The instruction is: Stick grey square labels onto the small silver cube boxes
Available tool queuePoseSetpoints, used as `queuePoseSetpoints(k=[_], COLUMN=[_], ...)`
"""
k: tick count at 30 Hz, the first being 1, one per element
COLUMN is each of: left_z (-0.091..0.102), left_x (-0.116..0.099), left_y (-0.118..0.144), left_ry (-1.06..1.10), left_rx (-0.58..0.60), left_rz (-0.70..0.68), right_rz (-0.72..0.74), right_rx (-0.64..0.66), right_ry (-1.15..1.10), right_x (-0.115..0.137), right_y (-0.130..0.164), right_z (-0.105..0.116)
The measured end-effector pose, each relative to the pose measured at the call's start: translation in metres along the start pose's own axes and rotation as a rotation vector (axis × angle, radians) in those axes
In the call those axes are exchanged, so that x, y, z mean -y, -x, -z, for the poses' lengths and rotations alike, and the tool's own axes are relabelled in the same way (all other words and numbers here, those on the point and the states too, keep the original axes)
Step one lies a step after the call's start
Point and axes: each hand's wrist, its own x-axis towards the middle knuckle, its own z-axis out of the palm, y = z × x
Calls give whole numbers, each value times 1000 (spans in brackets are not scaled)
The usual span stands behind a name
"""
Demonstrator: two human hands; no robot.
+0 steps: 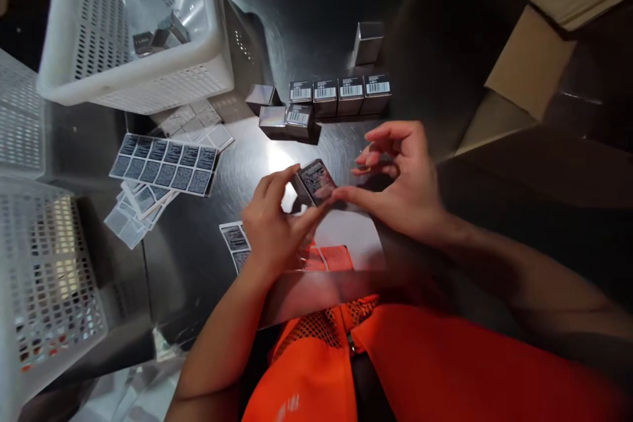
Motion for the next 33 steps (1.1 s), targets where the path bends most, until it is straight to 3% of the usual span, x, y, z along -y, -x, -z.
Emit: queuePoseSetpoints(k=[2,4,6,8,11,15,18,21,23,25,29,31,33], left_z=[3,6,8,8,6,4,4,3,3,3,4,4,4], left_x=[5,12,17,20,22,22,24,27,28,27,18,12,8], left_y=[-3,-7,-9,-11,-12,-13,-15,-17,-19,-19,-14,-10,-6], left_ry=[-74,-104,-96,-67,-24,13,109,251,376,520,774,835,855], left_rx=[-45,-62,-65,-63,-69,-111,-88,-52,-7,51,186,264,338], left_rz=[86,173,247,303,337,330,356,407,446,487,499,464,434], right_rz=[314,534,572,500,384,318,489,658,584,374,-110,-277,-375], right_rx=[162,366,496,562,592,595,522,398,396,356,84,99,197], right_ry=[86,173,255,254,193,326,352,174,-45,-253,-486,-508,-489], right_x=[1,2,2,0,0,3,6,10,15,19,19,17,17], right_y=[4,7,9,10,13,16,16,13,9,4,-9,-14,-16], right_z=[0,-2,-5,-8,-9,-8,-8,-4,2,8,16,19,21])
